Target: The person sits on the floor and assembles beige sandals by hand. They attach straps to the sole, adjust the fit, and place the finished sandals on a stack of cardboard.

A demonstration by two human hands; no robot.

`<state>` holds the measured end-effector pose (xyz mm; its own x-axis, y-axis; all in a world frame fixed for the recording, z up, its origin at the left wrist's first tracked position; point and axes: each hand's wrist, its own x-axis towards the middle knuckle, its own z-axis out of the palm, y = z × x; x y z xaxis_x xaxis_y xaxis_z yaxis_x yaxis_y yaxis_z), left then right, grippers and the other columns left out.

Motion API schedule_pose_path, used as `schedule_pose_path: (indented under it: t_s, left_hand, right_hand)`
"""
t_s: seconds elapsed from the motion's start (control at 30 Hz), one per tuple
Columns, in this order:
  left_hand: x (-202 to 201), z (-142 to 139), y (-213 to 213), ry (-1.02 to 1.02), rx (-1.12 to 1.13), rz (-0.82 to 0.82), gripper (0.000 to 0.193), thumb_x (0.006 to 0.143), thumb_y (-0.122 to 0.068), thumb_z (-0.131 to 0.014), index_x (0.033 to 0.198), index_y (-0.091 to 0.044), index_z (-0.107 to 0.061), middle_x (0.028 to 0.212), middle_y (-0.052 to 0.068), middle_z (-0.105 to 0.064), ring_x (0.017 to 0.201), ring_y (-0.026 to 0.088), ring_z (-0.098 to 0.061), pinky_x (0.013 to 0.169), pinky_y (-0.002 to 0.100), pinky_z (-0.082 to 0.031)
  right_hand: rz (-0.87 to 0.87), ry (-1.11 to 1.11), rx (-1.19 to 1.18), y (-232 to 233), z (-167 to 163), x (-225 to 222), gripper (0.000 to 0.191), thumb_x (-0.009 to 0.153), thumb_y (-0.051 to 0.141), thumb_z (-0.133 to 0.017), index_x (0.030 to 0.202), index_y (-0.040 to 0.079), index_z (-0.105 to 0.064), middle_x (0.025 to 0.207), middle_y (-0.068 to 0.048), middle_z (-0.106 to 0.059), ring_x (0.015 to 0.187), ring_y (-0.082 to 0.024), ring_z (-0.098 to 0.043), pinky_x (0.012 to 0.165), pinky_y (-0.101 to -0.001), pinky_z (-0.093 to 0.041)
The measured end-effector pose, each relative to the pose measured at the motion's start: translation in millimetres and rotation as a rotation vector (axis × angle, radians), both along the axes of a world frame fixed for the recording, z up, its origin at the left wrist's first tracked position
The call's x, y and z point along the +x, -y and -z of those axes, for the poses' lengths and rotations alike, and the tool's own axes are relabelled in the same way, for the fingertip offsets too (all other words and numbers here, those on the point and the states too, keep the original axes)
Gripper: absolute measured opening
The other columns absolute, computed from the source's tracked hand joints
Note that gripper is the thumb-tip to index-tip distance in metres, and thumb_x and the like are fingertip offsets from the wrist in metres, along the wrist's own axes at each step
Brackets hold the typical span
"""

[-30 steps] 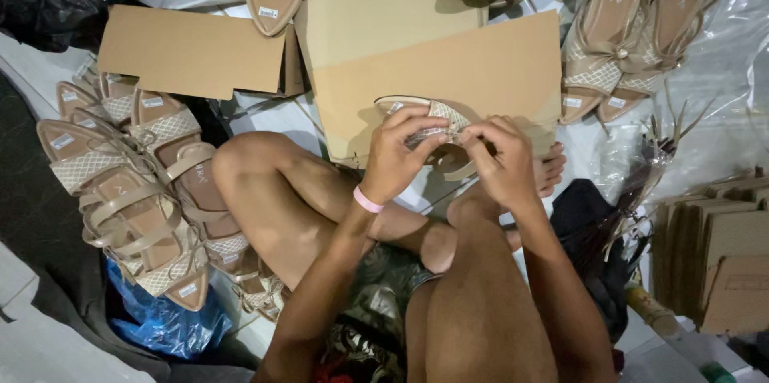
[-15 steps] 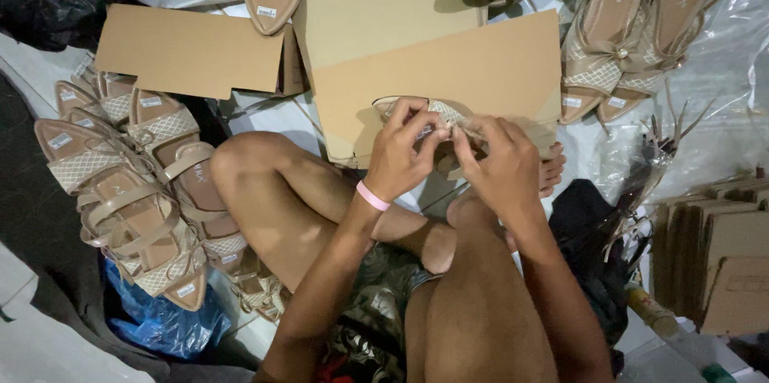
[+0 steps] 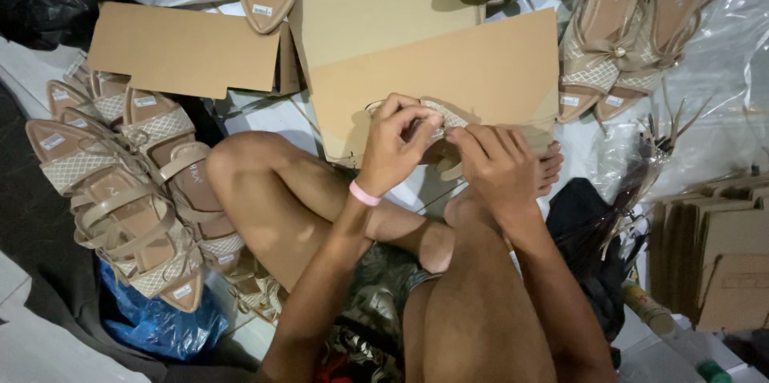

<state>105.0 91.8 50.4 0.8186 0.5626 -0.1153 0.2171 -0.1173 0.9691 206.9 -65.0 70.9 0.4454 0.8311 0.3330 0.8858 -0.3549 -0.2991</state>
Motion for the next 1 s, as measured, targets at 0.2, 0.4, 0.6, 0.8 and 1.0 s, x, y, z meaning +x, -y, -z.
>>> schedule_pose_path:
  t_s: [0.2, 0.4, 0.6, 0.8, 1.0]
  left_hand:
    - [13.7, 1.1, -0.9, -0.056, 0.039, -0.099, 0.016, 0.087, -0.018, -0.082, 0.095, -0.004, -0.08, 0.079, 0.004, -0.061, 0.068, 0.011, -0.057, 0.061, 0.026, -0.046]
    - [16.7, 8.4, -0.1, -0.092, -0.019, -0.133, 0.011, 0.086, -0.013, -0.078, 0.092, -0.004, -0.08, 0.08, 0.006, -0.064, 0.069, 0.011, -0.061, 0.061, 0.026, -0.049]
    - [15.1, 9.8, 10.0, -0.062, -0.043, -0.25, 0.014, 0.087, -0.013, -0.08, 0.087, 0.0, -0.077, 0.082, 0.006, -0.064, 0.066, 0.01, -0.061, 0.059, 0.025, -0.049]
    - [15.9, 7.6, 14.3, -0.03, -0.046, -0.244, 0.013, 0.089, -0.011, -0.079, 0.088, 0.002, -0.074, 0.084, 0.006, -0.063, 0.065, 0.009, -0.06, 0.058, 0.024, -0.048]
    - [14.8, 5.4, 15.4, -0.054, 0.025, -0.224, 0.012, 0.091, -0.01, -0.078, 0.088, 0.001, -0.075, 0.083, 0.006, -0.061, 0.065, 0.01, -0.057, 0.058, 0.025, -0.046]
  right_hand:
    - [0.025, -0.036, 0.026, -1.2, 7.6, -0.7, 0.009, 0.094, 0.013, -0.077, 0.101, 0.011, -0.072, 0.099, -0.002, -0.069, 0.088, -0.022, -0.068, 0.079, -0.0373, -0.052]
    - [0.027, -0.074, 0.027, -3.7, 6.0, 0.2, 0.009, 0.094, 0.012, -0.077, 0.1, 0.01, -0.071, 0.098, -0.004, -0.069, 0.087, -0.024, -0.068, 0.076, -0.0384, -0.051]
    - [0.007, -0.134, 0.055, -2.1, -2.9, -0.1, 0.01, 0.091, 0.008, -0.076, 0.099, 0.008, -0.07, 0.095, -0.005, -0.068, 0.088, -0.026, -0.068, 0.079, -0.0396, -0.053]
    - [-0.035, -0.169, 0.094, 3.3, -10.9, -0.6, 0.01, 0.089, 0.005, -0.078, 0.095, 0.006, -0.07, 0.09, -0.006, -0.068, 0.085, -0.026, -0.068, 0.079, -0.0392, -0.052]
    - [-0.047, -0.216, 0.099, 6.1, -13.7, -3.9, 0.01, 0.089, 0.004, -0.079, 0.094, 0.006, -0.071, 0.093, -0.005, -0.07, 0.087, -0.025, -0.07, 0.079, -0.0386, -0.053]
